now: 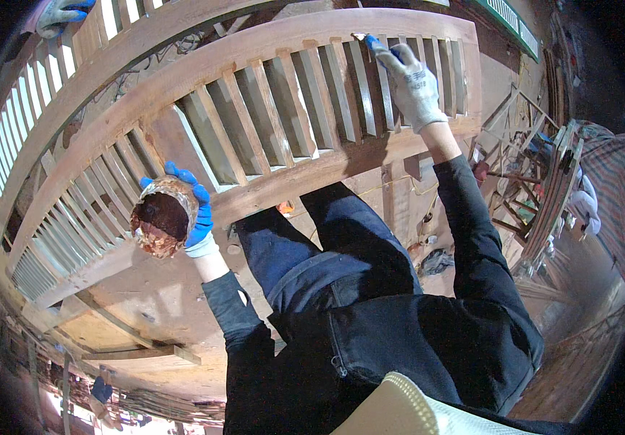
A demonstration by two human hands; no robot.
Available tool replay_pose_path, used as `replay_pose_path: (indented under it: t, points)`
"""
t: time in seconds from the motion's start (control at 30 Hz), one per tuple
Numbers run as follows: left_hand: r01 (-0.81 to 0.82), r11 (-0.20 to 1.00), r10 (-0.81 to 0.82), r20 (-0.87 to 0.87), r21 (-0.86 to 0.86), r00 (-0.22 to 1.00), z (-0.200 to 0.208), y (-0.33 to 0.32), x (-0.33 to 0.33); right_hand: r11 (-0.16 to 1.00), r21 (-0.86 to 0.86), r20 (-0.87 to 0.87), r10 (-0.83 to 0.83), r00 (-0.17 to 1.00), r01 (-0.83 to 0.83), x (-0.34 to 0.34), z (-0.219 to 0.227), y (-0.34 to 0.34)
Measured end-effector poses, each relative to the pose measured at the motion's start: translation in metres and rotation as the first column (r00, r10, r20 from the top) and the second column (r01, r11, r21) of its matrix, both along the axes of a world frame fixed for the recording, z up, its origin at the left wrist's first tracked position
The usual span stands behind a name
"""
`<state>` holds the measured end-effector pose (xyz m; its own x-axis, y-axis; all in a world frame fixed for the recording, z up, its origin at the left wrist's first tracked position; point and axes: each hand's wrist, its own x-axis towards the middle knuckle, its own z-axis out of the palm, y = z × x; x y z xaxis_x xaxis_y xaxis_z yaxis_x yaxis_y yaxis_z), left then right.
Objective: The person applies a dark wood finish to a curved wooden slatted structure using a small brush and a container of finish. They repeatedly dip the brush into the container and paint the slats and frame, working along the length of the piece.
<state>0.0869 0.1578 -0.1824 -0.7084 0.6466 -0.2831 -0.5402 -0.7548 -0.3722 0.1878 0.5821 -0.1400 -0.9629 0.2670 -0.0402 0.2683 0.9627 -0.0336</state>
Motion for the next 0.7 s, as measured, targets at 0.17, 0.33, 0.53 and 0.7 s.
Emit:
replay_pose_path:
  t: [0.17, 0.33, 0.53, 0.7]
  points:
    - [-0.051, 0.999, 0.051, 0.026, -0.017, 0.998, -0.001, -0.005, 0.000, 0.997, -0.060, 0.009, 0.040, 0.999, -0.040, 0.009, 0.009, 0.000]
    - [-0.079, 0.997, 0.079, 0.017, -0.020, 0.997, 0.007, 0.003, 0.001, 0.995, -0.102, -0.065, -0.005, 0.998, -0.001, 0.001, 0.008, 0.007]
    - [-0.031, 0.998, 0.031, 0.010, 0.060, 0.999, 0.004, 0.000, -0.002, 0.987, -0.154, -0.092, -0.058, 0.994, 0.043, 0.019, 0.012, 0.012]
    - [-0.052, 0.997, 0.048, 0.060, 0.056, 0.997, 0.001, -0.001, -0.003, 0.999, 0.033, -0.060, 0.020, 0.998, -0.018, 0.016, -0.008, 0.020]
